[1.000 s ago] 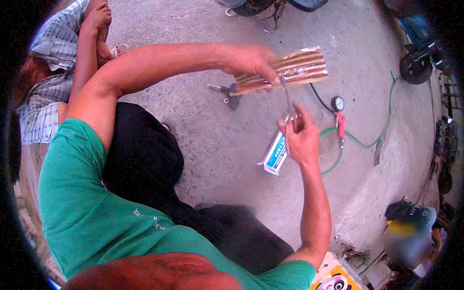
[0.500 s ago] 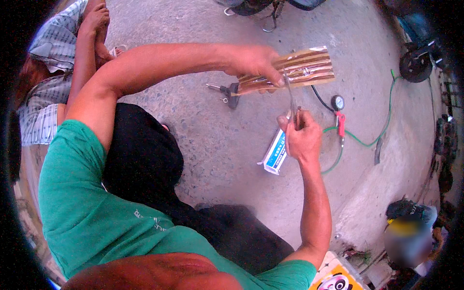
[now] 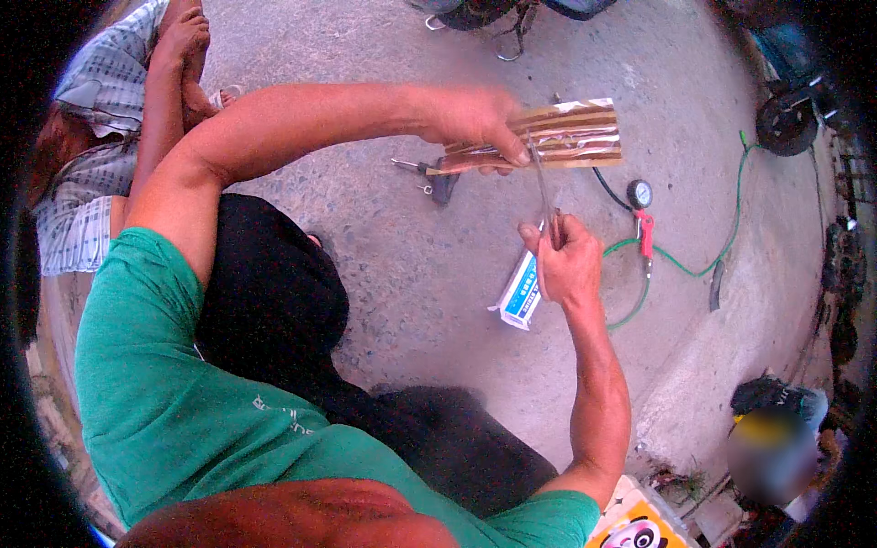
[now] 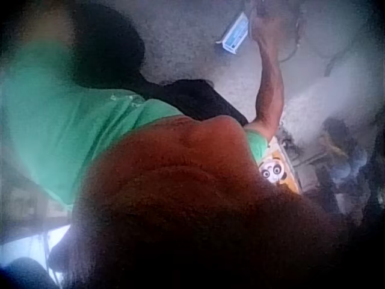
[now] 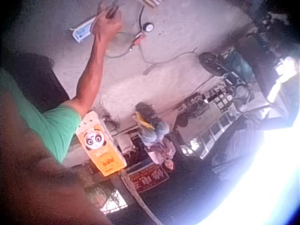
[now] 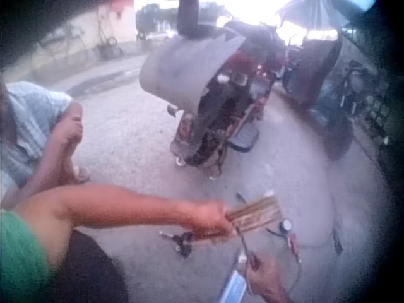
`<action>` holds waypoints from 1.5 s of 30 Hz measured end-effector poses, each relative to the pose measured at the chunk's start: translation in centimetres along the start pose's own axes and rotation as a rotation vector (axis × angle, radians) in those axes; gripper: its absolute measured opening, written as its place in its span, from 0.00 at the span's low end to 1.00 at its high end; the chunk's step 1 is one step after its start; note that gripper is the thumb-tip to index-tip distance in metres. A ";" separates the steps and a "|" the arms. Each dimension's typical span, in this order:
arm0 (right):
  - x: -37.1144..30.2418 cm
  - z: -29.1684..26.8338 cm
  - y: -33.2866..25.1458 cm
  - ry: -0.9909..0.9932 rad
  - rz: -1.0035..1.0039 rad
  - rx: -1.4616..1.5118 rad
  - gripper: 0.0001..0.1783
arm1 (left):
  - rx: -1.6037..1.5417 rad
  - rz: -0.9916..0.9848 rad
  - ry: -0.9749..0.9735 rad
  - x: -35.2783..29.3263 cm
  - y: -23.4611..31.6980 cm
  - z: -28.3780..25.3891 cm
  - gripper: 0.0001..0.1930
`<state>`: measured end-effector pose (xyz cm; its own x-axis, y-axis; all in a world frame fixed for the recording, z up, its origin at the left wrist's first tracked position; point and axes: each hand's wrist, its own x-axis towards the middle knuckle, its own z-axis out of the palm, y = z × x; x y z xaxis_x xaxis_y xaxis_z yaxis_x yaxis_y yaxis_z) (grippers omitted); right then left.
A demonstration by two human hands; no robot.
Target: The person cuts a strip of rubber patch material with scissors, sands a small area of a rubber tube with sandpaper, and then cuts another smaller piece of the patch material.
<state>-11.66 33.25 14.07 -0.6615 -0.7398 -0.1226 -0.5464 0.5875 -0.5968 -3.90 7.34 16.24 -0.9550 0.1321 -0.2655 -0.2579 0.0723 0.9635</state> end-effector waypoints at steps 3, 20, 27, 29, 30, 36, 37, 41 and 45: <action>-0.1 0.8 -0.2 -0.004 0.024 0.039 0.24 | -0.047 -0.046 0.012 0.1 -0.7 0.0 0.15; -0.3 1.1 -0.1 -0.033 0.014 0.093 0.27 | -0.053 -0.057 -0.033 -0.3 -0.7 0.5 0.16; -0.6 1.9 -1.1 0.026 0.048 0.113 0.27 | -0.011 -0.035 0.020 0.2 -0.9 1.1 0.14; -0.3 1.6 -1.6 0.018 0.047 0.064 0.27 | -0.041 -0.057 -0.008 0.2 -0.8 1.1 0.14; -0.3 1.6 -1.7 0.018 0.047 0.056 0.27 | -0.056 -0.068 -0.023 0.2 -0.7 1.2 0.14; -0.2 1.4 -1.5 0.006 0.061 0.058 0.27 | -0.059 -0.100 -0.005 0.0 -0.6 1.3 0.14; -0.2 1.3 -1.5 0.002 0.064 0.085 0.27 | -0.059 -0.096 -0.017 -0.1 -0.5 1.2 0.14; -0.4 0.9 -1.4 -0.029 0.068 0.095 0.27 | -0.070 -0.066 -0.041 -0.2 -0.4 1.1 0.14; -0.4 1.4 -0.9 0.002 0.032 0.079 0.27 | -0.024 -0.061 -0.027 -0.2 -0.8 1.0 0.13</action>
<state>-10.16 32.60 13.53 -0.6789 -0.7206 -0.1408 -0.4831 0.5827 -0.6535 -3.37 8.23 15.47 -0.9331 0.1550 -0.3244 -0.3192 0.0578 0.9459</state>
